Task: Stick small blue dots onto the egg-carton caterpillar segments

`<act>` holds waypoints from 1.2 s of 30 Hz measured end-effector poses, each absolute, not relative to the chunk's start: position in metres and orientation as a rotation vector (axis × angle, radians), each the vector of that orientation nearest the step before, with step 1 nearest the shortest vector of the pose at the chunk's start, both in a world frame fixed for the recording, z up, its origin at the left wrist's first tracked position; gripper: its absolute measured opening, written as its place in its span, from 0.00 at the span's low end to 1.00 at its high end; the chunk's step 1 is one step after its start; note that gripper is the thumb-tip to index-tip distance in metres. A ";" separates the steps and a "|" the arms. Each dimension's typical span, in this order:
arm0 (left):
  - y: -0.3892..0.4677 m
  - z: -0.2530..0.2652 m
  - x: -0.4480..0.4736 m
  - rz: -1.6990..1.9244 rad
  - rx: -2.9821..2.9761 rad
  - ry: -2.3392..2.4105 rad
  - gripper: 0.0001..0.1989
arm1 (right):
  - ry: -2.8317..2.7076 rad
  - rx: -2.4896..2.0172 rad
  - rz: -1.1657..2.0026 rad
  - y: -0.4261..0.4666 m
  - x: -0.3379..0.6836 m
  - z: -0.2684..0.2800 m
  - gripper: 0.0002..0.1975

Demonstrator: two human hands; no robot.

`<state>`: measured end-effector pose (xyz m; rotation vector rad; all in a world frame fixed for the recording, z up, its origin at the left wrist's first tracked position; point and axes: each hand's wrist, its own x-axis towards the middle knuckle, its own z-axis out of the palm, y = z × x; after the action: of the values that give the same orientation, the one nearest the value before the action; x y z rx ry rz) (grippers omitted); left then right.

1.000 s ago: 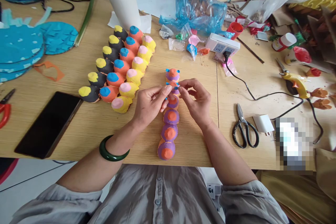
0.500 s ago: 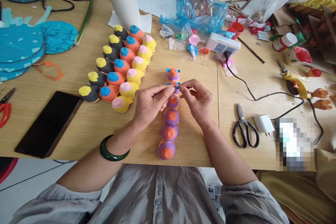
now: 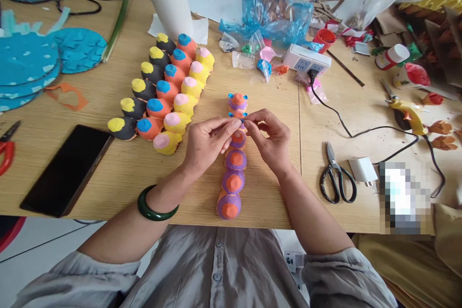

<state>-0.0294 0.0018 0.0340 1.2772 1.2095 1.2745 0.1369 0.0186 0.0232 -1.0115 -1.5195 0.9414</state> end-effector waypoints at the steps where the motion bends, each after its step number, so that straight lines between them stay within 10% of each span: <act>1: 0.002 0.035 -0.029 1.274 1.267 1.202 0.14 | -1.513 -1.014 0.934 0.019 0.137 0.022 0.11; 36: 0.009 0.036 -0.031 1.250 0.857 1.059 0.12 | -1.527 -1.015 0.872 0.016 0.135 0.021 0.07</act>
<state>-0.0306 0.0094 0.0363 0.8572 1.0585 1.2501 0.1354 0.0165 0.0208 -1.0146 -1.5271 0.8718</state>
